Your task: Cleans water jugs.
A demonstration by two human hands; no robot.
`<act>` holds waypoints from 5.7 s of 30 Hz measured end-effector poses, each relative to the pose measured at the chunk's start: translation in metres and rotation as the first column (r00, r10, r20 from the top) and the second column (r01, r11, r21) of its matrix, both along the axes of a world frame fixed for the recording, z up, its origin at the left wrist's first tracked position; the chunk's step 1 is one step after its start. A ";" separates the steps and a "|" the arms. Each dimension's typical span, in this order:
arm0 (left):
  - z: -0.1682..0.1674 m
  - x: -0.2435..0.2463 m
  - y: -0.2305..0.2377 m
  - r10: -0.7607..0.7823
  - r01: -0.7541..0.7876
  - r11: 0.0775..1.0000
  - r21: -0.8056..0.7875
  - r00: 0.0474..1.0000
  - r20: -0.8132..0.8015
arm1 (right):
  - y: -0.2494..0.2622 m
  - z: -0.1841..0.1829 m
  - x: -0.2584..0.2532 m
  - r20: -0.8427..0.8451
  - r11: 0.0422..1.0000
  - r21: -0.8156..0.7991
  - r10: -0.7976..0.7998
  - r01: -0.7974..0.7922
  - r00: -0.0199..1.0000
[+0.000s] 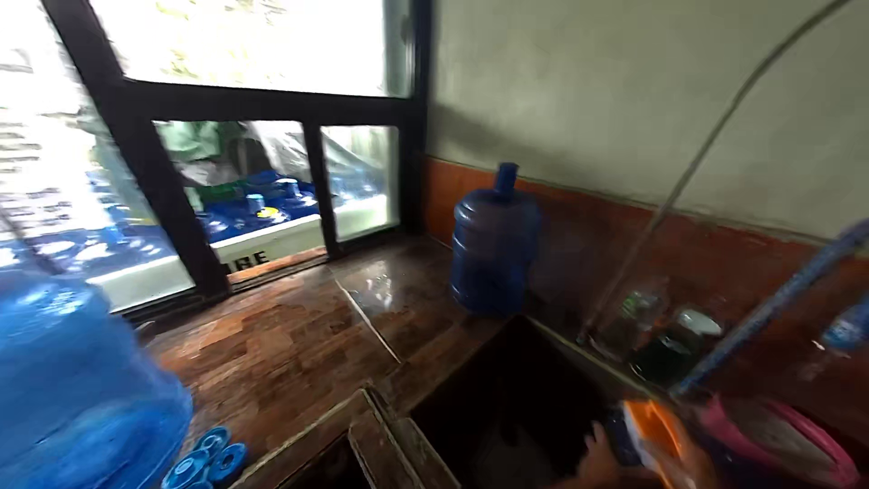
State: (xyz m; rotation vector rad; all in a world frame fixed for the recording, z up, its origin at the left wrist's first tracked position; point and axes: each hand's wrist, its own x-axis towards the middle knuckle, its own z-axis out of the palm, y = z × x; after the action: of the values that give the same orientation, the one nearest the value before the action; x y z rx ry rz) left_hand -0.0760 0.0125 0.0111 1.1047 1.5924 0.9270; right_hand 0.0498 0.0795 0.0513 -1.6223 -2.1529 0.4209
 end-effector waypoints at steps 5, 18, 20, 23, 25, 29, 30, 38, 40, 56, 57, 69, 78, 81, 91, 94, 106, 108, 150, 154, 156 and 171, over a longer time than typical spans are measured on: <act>0.001 -0.017 0.011 -0.047 0.046 0.993 -0.108 0.999 -0.006 | -0.035 0.033 0.006 0.115 0.942 -0.278 -0.163 0.189 0.980; 0.023 -0.005 0.056 -0.456 0.454 0.888 -0.072 0.855 -0.247 | -0.014 0.028 0.043 0.012 0.950 -0.241 -0.200 0.197 0.980; 0.018 -0.012 0.040 -0.319 0.297 0.947 -0.118 0.909 -0.270 | 0.003 0.032 0.059 0.016 0.902 -0.271 -0.344 0.335 0.939; 0.014 0.002 0.019 -0.209 0.163 0.965 -0.204 0.951 -0.229 | 0.002 0.042 0.033 0.135 0.889 -0.308 -0.312 0.339 0.941; 0.015 0.004 0.021 -0.270 0.230 0.953 -0.197 0.941 -0.207 | -0.006 0.039 0.005 0.150 0.935 -0.306 -0.139 0.180 0.979; 0.004 -0.011 0.009 -0.150 0.134 0.981 -0.138 0.982 -0.113 | 0.026 0.033 0.020 0.140 0.906 -0.244 -0.321 0.347 0.936; 0.003 -0.007 0.006 -0.129 0.114 0.984 -0.139 0.986 -0.108 | 0.026 0.036 0.017 0.159 0.894 -0.255 -0.339 0.370 0.927; 0.006 -0.052 0.037 -0.103 0.069 0.974 -0.215 0.983 -0.152 | -0.090 0.038 0.045 0.150 0.874 -0.465 -0.078 0.140 0.986; 0.006 -0.042 0.036 -0.065 -0.003 0.976 -0.218 0.949 -0.307 | -0.101 0.020 0.084 0.018 0.913 -0.350 -0.220 0.212 0.975; 0.016 0.045 0.064 -0.263 0.467 0.880 0.090 0.636 -0.726 | -0.062 -0.023 0.070 -0.632 0.815 -0.529 -0.564 0.236 0.532; 0.013 0.051 0.066 -0.170 0.355 0.927 0.120 0.682 -0.711 | -0.047 -0.024 0.072 -0.623 0.815 -0.522 -0.566 0.252 0.539; -0.004 0.059 0.025 -0.426 0.717 0.681 0.148 0.553 -0.716 | 0.047 0.026 0.079 -0.186 0.855 -0.459 -0.358 0.241 0.915; 0.020 0.077 -0.037 -0.731 0.933 0.354 -0.067 0.231 -0.642 | 0.025 0.037 0.001 0.145 0.954 -0.286 0.139 -0.092 0.980; -0.005 0.059 -0.044 -0.581 0.876 0.477 0.070 0.374 -0.723 | 0.044 0.039 0.027 0.217 0.942 -0.257 -0.163 0.217 0.963; -0.020 0.032 -0.017 -0.447 0.849 0.334 0.409 0.525 -0.724 | 0.016 0.034 0.020 0.264 0.971 -0.222 -0.029 0.091 0.964; -0.017 0.037 -0.012 -0.403 0.835 0.335 0.436 0.546 -0.735 | 0.002 0.040 0.002 0.205 0.957 -0.280 0.141 -0.080 0.968; 0.003 -0.002 0.036 -0.043 0.023 0.997 -0.079 0.963 -0.265 | -0.078 0.031 0.088 0.069 0.886 -0.442 -0.120 0.138 0.990; 0.008 -0.003 0.044 -0.208 0.191 0.978 -0.086 0.935 -0.288 | -0.076 0.011 0.135 -0.037 0.880 -0.362 -0.345 0.309 0.938; -0.014 0.028 0.056 -0.053 0.498 0.821 0.279 0.553 -0.832 | 0.031 -0.054 0.114 -0.689 0.905 -0.426 -0.332 0.010 0.645; -0.015 0.001 0.065 -0.079 0.503 0.813 0.293 0.594 -0.801 | -0.040 -0.162 0.108 -0.645 0.716 -0.685 -0.681 0.131 0.348; -0.016 -0.001 0.070 -0.097 0.532 0.791 0.302 0.597 -0.796 | -0.048 -0.142 0.108 -0.663 0.729 -0.670 -0.672 0.138 0.331; -0.007 0.040 0.046 -0.314 0.765 0.574 0.293 0.536 -0.784 | -0.022 -0.034 0.119 -0.660 0.834 -0.547 -0.486 0.077 0.573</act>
State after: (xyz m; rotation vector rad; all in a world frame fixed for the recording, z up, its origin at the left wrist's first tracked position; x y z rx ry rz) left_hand -0.0359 0.0584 0.0040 2.5144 1.2309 0.5865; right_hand 0.1688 0.0570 0.0173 -1.5410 -1.1148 1.3419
